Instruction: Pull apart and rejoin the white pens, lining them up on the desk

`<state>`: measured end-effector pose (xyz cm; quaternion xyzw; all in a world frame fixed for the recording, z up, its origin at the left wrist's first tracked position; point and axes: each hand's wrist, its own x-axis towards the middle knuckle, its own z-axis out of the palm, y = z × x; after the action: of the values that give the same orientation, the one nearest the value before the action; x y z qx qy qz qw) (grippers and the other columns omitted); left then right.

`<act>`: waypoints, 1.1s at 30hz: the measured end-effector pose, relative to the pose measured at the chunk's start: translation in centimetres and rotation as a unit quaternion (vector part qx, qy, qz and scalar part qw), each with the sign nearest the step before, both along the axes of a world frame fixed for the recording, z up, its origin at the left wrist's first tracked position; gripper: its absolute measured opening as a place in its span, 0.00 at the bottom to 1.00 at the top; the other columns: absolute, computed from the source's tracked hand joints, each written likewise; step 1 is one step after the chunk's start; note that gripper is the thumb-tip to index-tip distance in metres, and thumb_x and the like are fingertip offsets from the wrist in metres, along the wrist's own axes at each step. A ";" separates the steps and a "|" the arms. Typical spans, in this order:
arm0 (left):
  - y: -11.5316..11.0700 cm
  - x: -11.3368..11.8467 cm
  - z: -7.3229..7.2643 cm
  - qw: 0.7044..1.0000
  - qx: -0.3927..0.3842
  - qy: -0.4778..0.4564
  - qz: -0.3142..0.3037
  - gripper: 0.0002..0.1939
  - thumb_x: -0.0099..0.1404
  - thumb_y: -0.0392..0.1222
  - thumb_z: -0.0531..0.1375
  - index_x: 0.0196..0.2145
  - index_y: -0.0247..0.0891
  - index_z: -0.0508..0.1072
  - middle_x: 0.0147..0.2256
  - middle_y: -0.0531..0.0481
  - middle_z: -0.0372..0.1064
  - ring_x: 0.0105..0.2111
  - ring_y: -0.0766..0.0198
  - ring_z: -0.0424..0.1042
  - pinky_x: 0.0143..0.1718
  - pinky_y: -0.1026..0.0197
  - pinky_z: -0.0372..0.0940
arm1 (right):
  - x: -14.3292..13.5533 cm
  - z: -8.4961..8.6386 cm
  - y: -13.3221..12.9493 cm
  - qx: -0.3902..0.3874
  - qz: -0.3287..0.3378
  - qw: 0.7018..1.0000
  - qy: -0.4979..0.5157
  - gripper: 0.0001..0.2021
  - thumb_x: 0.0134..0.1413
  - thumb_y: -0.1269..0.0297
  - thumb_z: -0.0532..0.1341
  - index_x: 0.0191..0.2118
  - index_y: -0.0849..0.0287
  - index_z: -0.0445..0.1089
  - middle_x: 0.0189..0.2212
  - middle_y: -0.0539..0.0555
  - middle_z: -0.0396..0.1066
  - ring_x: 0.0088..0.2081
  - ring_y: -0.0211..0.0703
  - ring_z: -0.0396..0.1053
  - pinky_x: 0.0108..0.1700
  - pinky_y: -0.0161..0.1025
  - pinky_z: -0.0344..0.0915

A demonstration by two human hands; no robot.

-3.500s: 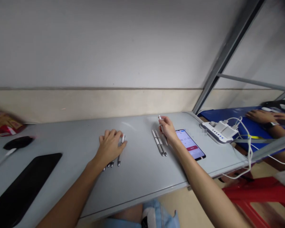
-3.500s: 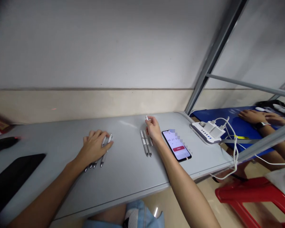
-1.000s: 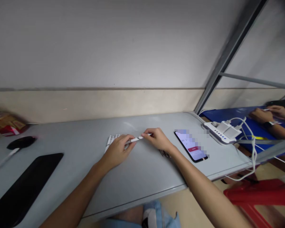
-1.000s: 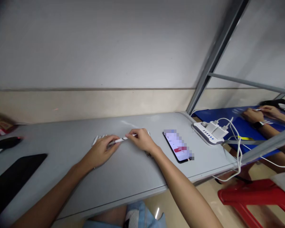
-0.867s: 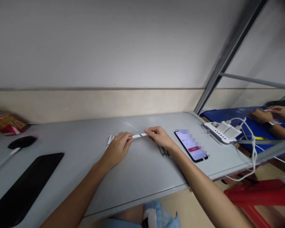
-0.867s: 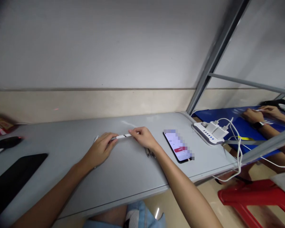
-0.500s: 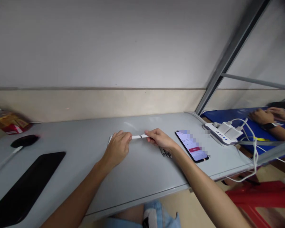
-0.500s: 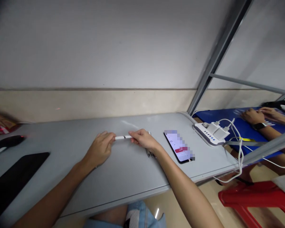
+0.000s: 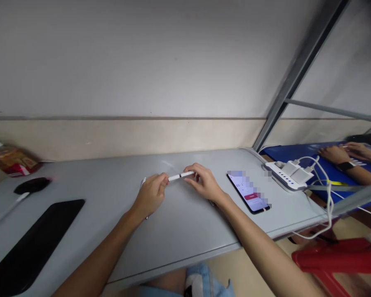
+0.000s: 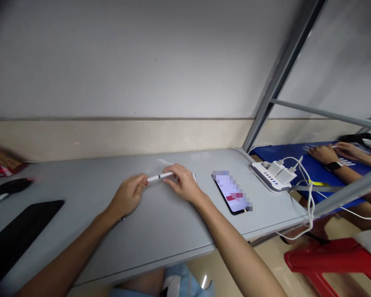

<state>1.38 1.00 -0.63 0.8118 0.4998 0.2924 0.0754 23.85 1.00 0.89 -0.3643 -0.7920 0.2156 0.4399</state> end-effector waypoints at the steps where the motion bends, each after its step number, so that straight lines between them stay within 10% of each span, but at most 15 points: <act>1: 0.0 0.0 0.0 1.000 0.005 0.000 0.005 0.11 0.66 0.36 0.45 0.31 0.41 0.65 0.30 0.51 0.68 0.33 0.61 0.67 0.36 0.59 0.59 | 0.0 -0.1 0.1 -0.022 -0.012 1.000 0.005 0.14 0.57 0.58 0.61 0.47 0.57 0.70 0.34 0.53 0.72 0.33 0.39 0.65 0.37 0.34 0.60; 6: -0.3 0.1 0.2 0.999 0.010 0.046 0.007 0.15 0.71 0.43 0.43 0.32 0.41 0.67 0.28 0.51 0.64 0.32 0.60 0.65 0.38 0.58 0.59 | 0.2 -0.4 0.5 -0.088 -0.026 0.996 0.002 0.12 0.61 0.59 0.55 0.35 0.60 0.72 0.28 0.51 0.70 0.30 0.37 0.65 0.34 0.33 0.59; 18: -0.5 0.2 0.3 0.997 0.010 0.073 -0.002 0.13 0.71 0.45 0.47 0.39 0.40 0.68 0.33 0.49 0.67 0.35 0.59 0.66 0.39 0.57 0.58 | 0.6 -0.8 1.0 -0.110 -0.019 0.992 0.056 0.12 0.51 0.62 0.63 0.43 0.59 0.70 0.37 0.52 0.71 0.36 0.38 0.67 0.37 0.33 0.61; 22: -0.5 0.2 0.2 0.998 0.009 0.063 -0.008 0.11 0.71 0.45 0.47 0.43 0.41 0.66 0.34 0.50 0.67 0.36 0.59 0.67 0.42 0.56 0.58 | 0.8 -0.6 1.0 -0.177 -0.015 0.984 0.016 0.15 0.60 0.55 0.55 0.34 0.61 0.72 0.25 0.50 0.68 0.27 0.36 0.63 0.32 0.33 0.58; 33: -0.3 0.3 0.2 0.997 0.000 0.074 -0.023 0.12 0.73 0.44 0.44 0.38 0.40 0.64 0.36 0.51 0.68 0.37 0.60 0.66 0.40 0.57 0.56 | 0.6 -0.6 0.9 -0.128 -0.011 0.991 -0.024 0.10 0.59 0.62 0.58 0.32 0.61 0.73 0.25 0.50 0.70 0.28 0.36 0.63 0.33 0.34 0.58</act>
<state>1.67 0.70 -0.46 0.8424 0.4854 0.2298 0.0445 24.48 1.94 0.26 -0.4315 -0.7639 0.3015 0.3733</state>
